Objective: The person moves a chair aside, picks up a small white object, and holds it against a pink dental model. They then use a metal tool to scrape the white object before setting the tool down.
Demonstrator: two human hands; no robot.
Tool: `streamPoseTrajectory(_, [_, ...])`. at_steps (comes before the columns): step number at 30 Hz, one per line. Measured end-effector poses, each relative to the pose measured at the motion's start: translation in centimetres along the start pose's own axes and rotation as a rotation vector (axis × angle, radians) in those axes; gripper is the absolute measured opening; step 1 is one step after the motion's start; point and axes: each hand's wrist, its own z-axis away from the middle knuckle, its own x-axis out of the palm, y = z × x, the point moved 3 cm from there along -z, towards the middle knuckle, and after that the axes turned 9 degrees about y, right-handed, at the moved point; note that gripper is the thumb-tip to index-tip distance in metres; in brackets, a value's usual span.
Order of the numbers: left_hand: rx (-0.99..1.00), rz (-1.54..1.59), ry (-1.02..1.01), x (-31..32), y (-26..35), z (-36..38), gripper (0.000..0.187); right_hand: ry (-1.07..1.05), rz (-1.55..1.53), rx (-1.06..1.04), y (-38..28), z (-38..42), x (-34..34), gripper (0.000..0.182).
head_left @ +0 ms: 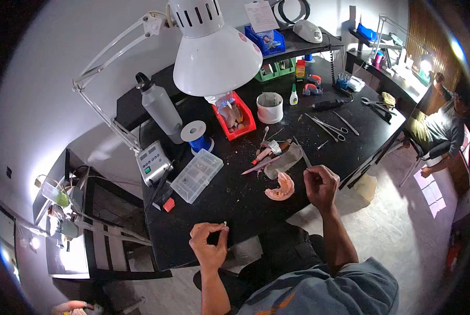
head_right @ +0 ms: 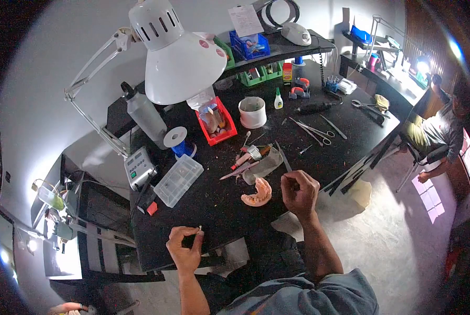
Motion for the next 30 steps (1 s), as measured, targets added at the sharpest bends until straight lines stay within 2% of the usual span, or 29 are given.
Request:
streamPoseTrajectory(9, [-0.079,-0.034,-0.017,-0.13,0.49,-0.09,0.015,-0.002,0.0,-0.008,-0.08,-0.07,-0.04,0.008])
streamPoseTrajectory(17, [-0.025,-0.027,-0.004,-0.11,0.13,0.06,0.014,0.004,0.0,-0.055,0.02,-0.1,0.02,0.008])
streamPoseTrajectory(20, [-0.027,-0.023,-0.003,-0.06,0.2,-0.01,0.014,-0.016,0.003,0.002,-0.34,-0.15,-0.11,0.008])
streamPoseTrajectory(30, [-0.014,-0.017,0.005,-0.15,0.45,-0.22,0.016,0.026,-0.041,-0.009,0.12,0.1,0.09,0.009])
